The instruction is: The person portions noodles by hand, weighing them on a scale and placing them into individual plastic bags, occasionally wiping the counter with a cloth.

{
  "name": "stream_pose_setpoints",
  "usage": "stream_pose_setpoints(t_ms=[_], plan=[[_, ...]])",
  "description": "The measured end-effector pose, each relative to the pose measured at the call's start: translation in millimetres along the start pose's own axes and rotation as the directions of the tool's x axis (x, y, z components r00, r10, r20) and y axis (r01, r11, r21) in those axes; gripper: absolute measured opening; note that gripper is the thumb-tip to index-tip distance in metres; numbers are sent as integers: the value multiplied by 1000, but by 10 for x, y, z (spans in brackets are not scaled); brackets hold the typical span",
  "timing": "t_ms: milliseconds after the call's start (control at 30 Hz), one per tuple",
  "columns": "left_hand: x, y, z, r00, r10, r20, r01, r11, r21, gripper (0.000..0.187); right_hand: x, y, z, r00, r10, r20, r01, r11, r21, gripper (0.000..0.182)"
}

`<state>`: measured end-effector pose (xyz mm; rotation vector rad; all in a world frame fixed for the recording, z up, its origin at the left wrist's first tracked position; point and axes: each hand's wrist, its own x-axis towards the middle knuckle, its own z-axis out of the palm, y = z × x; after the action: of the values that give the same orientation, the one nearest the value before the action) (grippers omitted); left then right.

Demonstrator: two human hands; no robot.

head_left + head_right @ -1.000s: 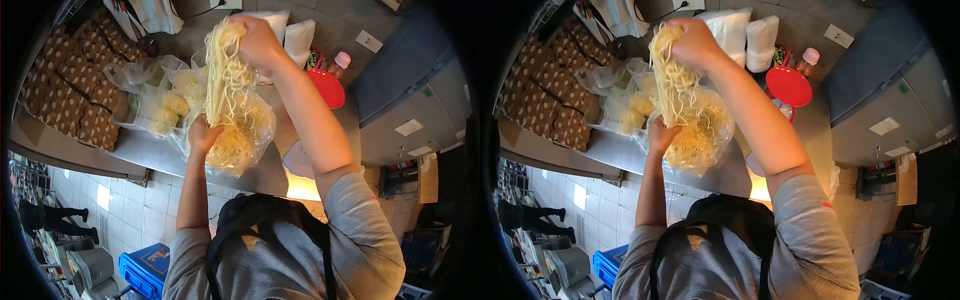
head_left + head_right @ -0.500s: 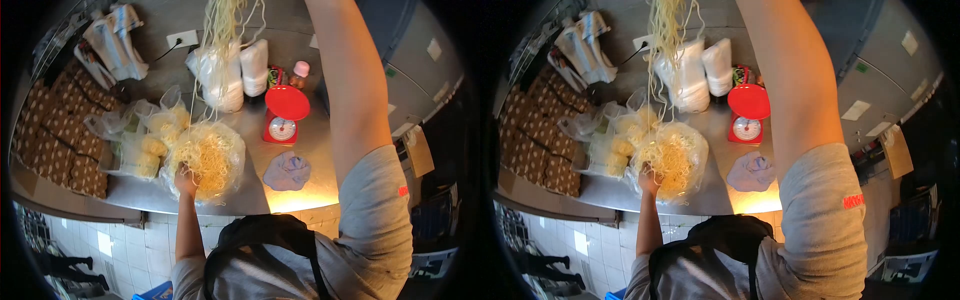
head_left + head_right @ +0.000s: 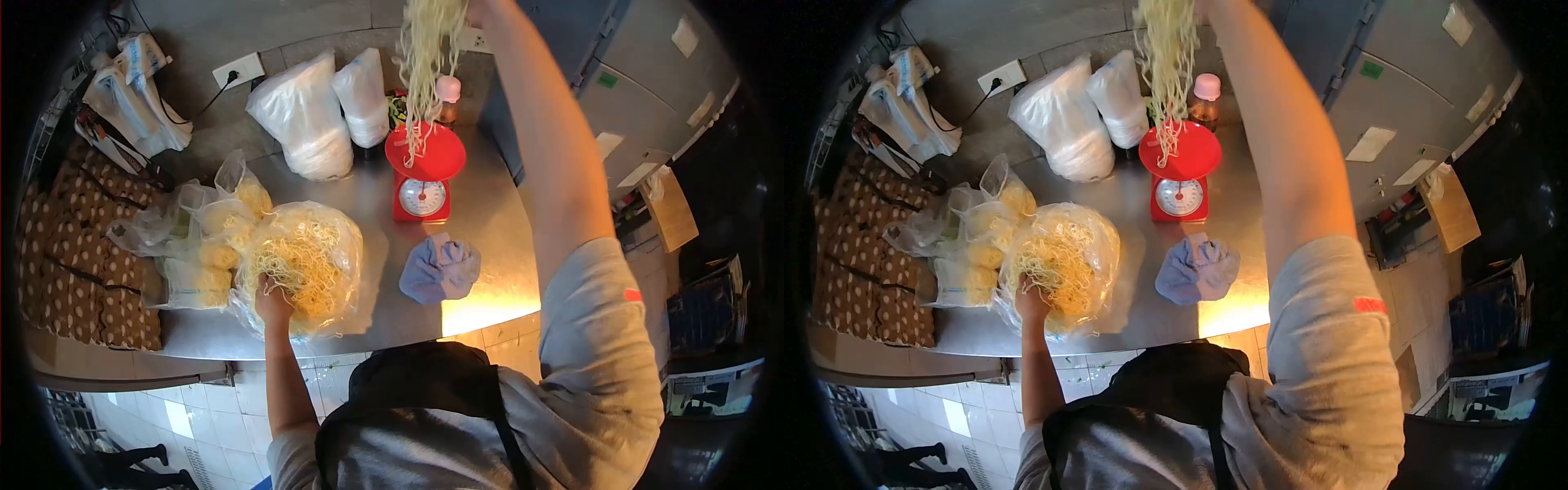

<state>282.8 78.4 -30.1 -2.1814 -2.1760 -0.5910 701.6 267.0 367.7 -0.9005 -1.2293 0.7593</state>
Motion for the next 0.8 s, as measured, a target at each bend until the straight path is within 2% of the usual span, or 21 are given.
stream_pose_setpoints(t_ms=[33, 100, 167, 200, 233, 267, 300, 333, 400, 433, 467, 533, 567, 667, 700, 800], plan=[[12, 12, -8, 1000, 4, 4, -4, 1000, -9, 36, -135, 267, -76, 999, 28, -22, -30, 996, -81, 11], [17, 88, -107, 999, 2, 44, -1, 1000, -12, 33, -368, 900, -228, 994, 82, -71, -97, 967, -236, 35], [13, 114, -118, 999, 9, 53, -8, 1000, -8, 31, -484, 1655, -376, 996, 6, -90, -53, 846, -530, 29], [19, 87, -87, 999, 18, 41, -18, 1000, -2, 30, -535, 2065, -461, 995, 61, -75, -95, 745, -660, 36], [31, 56, -64, 999, 27, 29, -28, 1000, 5, 29, -799, 1936, -390, 978, 207, -9, -153, 693, -705, 35], [44, 35, -54, 998, 30, 51, -32, 999, 26, 29, -816, 2325, -455, 986, 168, 4, -101, 607, -788, 35], [52, 13, -46, 997, 34, 75, -37, 998, 46, 30, -902, 2424, -456, 978, 186, 93, -26, 555, -832, 38], [63, -20, -30, 994, 37, 99, -44, 997, 65, 30, -921, 2492, -472, 952, 271, 143, -14, 505, -863, 49], [134, -310, 133, 982, 165, 91, -175, 978, 116, 32, -961, 2594, -439, 869, 440, 225, 31, 406, -913, 72], [157, -305, 94, 969, 228, 90, -240, 961, 140, 33, -1030, 2412, -346, 867, 455, 202, 83, 268, -960, 84], [186, -300, 59, 962, 161, 221, -182, 980, 79, 34, -1005, 2239, -295, 837, 499, 225, 119, 236, -964, 84], [367, 122, -475, 876, 41, 481, -37, 999, -18, 38, -976, 2040, -244, 764, 590, 261, 193, 177, -965, 86], [407, 229, -643, 865, 44, 501, -41, 999, -16, 42, -947, 2069, -241, 787, 544, 290, 263, 129, -956, 78], [516, 287, -832, 882, 7, 472, -29, 999, 38, 42, -720, 2101, -274, 673, 651, 352, 345, 145, -927, 79], [590, 245, -838, 878, 22, 478, -63, 996, 68, 42, -765, 1948, -261, 694, 610, 382, 394, 121, -911, 72], [689, 189, -896, 901, 165, 402, -178, 984, -3, 41, -686, 1917, -315, 680, 593, 432, 404, 190, -895, 64]])
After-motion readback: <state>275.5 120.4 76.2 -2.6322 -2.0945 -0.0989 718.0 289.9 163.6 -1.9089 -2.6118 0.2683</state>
